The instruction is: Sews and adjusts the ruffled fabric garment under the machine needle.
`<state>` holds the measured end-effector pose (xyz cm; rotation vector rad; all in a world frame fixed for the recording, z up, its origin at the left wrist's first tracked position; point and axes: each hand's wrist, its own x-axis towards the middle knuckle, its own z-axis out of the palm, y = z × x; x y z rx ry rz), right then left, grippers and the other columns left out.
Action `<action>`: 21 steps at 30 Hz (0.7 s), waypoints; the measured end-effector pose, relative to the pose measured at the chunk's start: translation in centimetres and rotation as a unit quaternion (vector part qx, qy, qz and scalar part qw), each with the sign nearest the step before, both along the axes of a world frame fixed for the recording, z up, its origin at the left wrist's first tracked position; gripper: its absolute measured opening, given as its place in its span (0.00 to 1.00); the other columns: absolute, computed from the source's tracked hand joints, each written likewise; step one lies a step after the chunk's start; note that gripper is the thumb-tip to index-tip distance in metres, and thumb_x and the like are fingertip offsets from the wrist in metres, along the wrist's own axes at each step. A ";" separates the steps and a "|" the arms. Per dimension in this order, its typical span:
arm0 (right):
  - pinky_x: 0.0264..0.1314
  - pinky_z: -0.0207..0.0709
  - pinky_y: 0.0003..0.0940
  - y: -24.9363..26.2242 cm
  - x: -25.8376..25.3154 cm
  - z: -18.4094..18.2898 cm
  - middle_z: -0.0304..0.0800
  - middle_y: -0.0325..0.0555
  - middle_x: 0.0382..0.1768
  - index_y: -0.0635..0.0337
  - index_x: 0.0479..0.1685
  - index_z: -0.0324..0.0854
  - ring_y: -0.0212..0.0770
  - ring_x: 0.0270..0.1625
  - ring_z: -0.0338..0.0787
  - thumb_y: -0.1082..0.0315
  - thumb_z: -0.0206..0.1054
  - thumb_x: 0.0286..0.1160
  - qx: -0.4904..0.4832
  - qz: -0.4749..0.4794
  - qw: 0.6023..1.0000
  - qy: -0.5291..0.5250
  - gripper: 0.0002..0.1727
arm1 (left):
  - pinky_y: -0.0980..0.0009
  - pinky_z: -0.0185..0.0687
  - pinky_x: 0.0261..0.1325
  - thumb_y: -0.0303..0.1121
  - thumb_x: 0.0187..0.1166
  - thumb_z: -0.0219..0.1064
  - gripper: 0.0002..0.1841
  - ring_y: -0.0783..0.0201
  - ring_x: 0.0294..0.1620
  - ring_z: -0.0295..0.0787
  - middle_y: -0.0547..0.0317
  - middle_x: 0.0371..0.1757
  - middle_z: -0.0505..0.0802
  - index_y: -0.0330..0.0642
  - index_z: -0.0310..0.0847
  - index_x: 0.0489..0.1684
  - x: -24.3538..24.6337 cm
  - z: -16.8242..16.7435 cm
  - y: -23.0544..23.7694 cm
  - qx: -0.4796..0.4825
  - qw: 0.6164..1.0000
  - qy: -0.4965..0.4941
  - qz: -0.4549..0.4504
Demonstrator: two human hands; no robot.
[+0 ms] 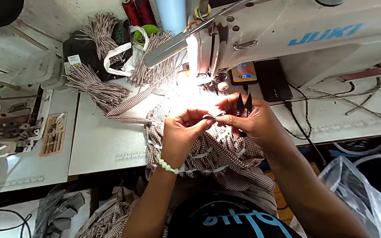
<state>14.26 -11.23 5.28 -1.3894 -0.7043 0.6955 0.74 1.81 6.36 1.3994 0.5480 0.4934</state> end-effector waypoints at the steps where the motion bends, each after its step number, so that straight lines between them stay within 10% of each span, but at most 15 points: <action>1: 0.14 0.74 0.16 0.0 0.0 0.0 0.91 0.38 0.31 0.57 0.51 0.87 0.26 0.17 0.81 0.79 0.75 0.65 0.000 -0.002 1.000 -0.004 0.15 | 0.73 0.94 0.43 0.12 0.62 0.77 0.13 0.67 0.33 0.95 0.53 0.35 0.97 0.32 0.90 0.43 0.0 0.1 -0.1 0.005 1.000 0.004 0.002; 21: 0.15 0.74 0.15 0.1 0.4 -0.3 0.92 0.32 0.32 0.52 0.64 0.80 0.24 0.20 0.83 0.78 0.78 0.62 -0.019 -0.012 0.998 -0.059 0.27 | 0.74 0.92 0.41 0.12 0.61 0.78 0.14 0.68 0.32 0.93 0.54 0.36 0.96 0.33 0.89 0.44 0.5 -0.4 0.4 -0.006 1.000 0.026 -0.010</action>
